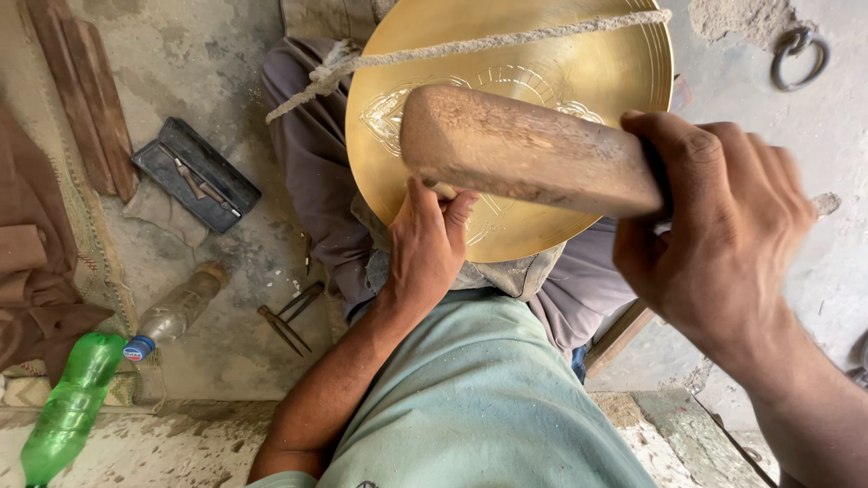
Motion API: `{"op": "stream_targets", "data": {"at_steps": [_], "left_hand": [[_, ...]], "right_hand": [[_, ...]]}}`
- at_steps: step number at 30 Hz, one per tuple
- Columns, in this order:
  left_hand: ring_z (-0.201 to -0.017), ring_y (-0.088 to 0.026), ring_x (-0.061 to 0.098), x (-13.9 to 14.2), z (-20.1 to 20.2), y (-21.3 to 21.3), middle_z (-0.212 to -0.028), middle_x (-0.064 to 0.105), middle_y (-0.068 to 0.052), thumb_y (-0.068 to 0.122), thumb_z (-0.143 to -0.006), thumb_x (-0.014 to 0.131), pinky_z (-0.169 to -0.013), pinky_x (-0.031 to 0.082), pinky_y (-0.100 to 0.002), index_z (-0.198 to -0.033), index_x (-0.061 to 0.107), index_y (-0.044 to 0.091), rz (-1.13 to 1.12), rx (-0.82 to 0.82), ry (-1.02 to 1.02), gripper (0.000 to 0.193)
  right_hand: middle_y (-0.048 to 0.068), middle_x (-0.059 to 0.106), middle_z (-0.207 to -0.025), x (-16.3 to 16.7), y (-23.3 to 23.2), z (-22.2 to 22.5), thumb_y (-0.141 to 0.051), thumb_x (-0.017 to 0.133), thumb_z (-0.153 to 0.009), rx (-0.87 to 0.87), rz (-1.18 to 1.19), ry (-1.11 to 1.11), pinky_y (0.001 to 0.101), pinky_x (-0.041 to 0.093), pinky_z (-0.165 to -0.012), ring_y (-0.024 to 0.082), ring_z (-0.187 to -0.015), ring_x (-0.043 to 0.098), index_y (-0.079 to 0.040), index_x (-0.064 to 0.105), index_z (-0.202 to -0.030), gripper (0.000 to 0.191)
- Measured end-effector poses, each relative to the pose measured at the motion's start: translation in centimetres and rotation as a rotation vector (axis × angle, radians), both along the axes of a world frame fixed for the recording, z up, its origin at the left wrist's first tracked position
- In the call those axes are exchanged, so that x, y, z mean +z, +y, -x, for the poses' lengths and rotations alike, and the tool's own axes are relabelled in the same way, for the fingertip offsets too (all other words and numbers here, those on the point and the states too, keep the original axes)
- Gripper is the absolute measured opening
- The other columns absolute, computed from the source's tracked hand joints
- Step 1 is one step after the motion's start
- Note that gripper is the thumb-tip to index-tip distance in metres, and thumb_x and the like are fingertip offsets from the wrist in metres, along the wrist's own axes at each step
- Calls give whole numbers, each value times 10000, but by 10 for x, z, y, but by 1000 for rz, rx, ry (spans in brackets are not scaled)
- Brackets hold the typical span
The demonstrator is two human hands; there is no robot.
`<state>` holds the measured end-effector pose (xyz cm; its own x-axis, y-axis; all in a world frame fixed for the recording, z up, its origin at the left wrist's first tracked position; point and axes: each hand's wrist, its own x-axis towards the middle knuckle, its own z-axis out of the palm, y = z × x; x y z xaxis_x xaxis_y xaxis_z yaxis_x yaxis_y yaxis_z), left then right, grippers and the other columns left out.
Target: The person is engraving a decorative pattern on a brass plate using a chisel and a wooden mallet. They repeatedly strike the chisel to create intricate designs on the metal surface.
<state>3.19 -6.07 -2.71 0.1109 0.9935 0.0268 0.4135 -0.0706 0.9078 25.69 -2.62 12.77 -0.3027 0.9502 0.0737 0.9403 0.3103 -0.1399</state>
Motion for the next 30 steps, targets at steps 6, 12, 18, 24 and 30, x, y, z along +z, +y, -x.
{"op": "stream_targets", "data": {"at_steps": [6, 12, 18, 24, 30], "left_hand": [[-790, -376, 659, -9, -3, -1, -900, 636, -187, 192, -1037, 653, -676, 532, -477, -1115, 542, -16, -129, -44, 175, 249], [-784, -358, 669, 0, -3, 6, -866, 637, -130, 216, -1022, 701, -663, 520, -474, -1037, 541, 34, -17, -95, 43, 243], [-785, -359, 663, 10, -3, 12, -881, 627, -125, 209, -1031, 686, -671, 527, -471, -1081, 518, 28, -23, -102, 36, 252], [-804, -368, 680, 11, 0, 27, -933, 636, -147, 215, -1024, 669, -641, 534, -476, -1153, 491, 9, 0, -252, 95, 300], [-846, -349, 720, 12, -3, 50, -969, 676, -166, 182, -1011, 646, -630, 569, -446, -1166, 486, 10, 0, -449, 90, 281]], "right_hand": [[23, 693, -943, 16, 5, 6, -68, 730, -1082, 159, -213, -343, 356, 478, -807, 192, -853, 665, -151, 663, -1252, 201], [-10, 668, -929, 20, 5, 3, -147, 683, -1068, 112, -174, -433, 316, 446, -803, 146, -821, 627, -162, 706, -1249, 183], [5, 686, -911, 14, 2, -4, -85, 740, -943, 86, -22, -446, 326, 440, -768, 165, -768, 615, -158, 716, -1190, 259], [37, 713, -955, -1, -9, -16, -71, 778, -974, -34, 54, -384, 346, 450, -818, 184, -811, 648, -150, 720, -1246, 289], [77, 687, -1026, -21, -31, -34, -30, 712, -992, -239, 119, -228, 329, 455, -800, 208, -830, 639, -79, 657, -1299, 316]]}}
